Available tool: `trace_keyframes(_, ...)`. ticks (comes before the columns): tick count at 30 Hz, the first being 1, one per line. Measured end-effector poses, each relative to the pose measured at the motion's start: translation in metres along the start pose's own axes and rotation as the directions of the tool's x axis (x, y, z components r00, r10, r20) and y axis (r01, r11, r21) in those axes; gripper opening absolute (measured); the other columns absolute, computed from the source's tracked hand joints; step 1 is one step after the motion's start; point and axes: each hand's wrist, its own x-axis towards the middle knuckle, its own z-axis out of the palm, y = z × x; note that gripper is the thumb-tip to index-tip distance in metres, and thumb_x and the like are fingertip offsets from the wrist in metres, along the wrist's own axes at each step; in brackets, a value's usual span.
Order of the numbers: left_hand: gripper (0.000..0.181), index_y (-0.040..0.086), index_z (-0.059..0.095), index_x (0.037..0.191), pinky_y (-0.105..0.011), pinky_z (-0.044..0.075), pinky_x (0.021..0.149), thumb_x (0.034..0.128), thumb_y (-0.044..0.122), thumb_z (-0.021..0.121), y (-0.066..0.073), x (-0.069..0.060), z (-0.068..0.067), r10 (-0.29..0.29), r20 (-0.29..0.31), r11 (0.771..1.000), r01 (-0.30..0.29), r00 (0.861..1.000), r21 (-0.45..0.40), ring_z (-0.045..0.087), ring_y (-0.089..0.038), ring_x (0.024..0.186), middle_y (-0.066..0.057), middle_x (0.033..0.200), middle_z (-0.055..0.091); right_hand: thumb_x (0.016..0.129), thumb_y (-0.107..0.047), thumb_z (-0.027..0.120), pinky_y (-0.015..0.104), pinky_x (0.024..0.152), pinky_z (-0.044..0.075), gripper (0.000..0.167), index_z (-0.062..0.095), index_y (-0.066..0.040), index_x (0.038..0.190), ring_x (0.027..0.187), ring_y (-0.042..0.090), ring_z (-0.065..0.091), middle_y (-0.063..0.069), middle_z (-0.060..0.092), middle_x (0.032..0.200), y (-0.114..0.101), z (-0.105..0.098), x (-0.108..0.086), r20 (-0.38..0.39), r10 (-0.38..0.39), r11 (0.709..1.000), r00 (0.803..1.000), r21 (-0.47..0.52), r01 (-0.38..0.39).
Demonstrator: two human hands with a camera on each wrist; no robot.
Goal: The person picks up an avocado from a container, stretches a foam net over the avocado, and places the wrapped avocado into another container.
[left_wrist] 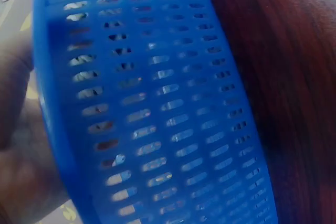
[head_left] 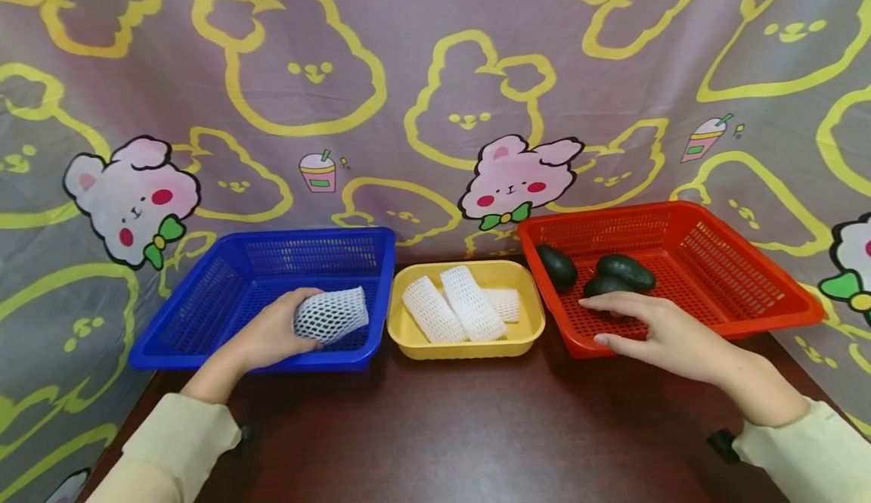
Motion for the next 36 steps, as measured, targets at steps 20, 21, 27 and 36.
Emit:
trace_keyframes(20,0.066,-0.007,0.049,0.134,-0.058,0.048,0.092,0.0787,0.005,0.084,-0.002,0.014,0.001,-0.096,0.242,0.995,0.089,0.966,0.039,0.059,-0.040,0.109,-0.025,0.123,0.060,0.091,-0.025,0.080,0.045,0.084,0.056,0.047,0.068,-0.010,0.134,0.106,0.027,0.066,0.009,0.071,0.123,0.041,-0.009,0.005,0.027,0.224,0.975,0.974,-0.012,-0.224)
trace_keyframes(21,0.066,-0.007,0.048,0.134,-0.058,0.048,0.093,0.0789,0.004,0.083,-0.002,0.015,0.001,-0.101,0.252,0.995,0.093,0.963,0.041,0.059,-0.041,0.109,-0.026,0.123,0.060,0.090,-0.024,0.080,0.043,0.083,0.056,0.047,0.068,-0.010,0.133,0.104,0.027,0.067,0.010,0.071,0.122,0.043,-0.009,0.006,0.029,0.225,0.974,0.974,-0.015,-0.224)
trace_keyframes(27,0.066,-0.004,0.044,0.134,-0.058,0.046,0.095,0.0807,0.005,0.083,-0.004,0.018,0.002,-0.123,0.294,0.992,0.109,0.948,0.061,0.059,-0.042,0.110,-0.027,0.120,0.059,0.091,-0.025,0.080,0.044,0.080,0.056,0.046,0.069,-0.006,0.131,0.099,0.028,0.066,0.015,0.072,0.119,0.051,-0.009,0.011,0.051,0.249,0.969,0.967,-0.019,-0.248)
trace_keyframes(36,0.065,-0.004,0.042,0.130,-0.060,0.044,0.097,0.0799,0.001,0.083,-0.006,0.022,0.004,-0.111,0.322,0.993,0.096,0.940,0.061,0.058,-0.044,0.110,-0.028,0.118,0.059,0.091,-0.025,0.080,0.057,0.089,0.053,0.048,0.068,-0.002,0.131,0.106,0.035,0.065,0.022,0.069,0.123,0.056,-0.009,0.019,0.133,0.321,0.947,0.938,-0.032,-0.319)
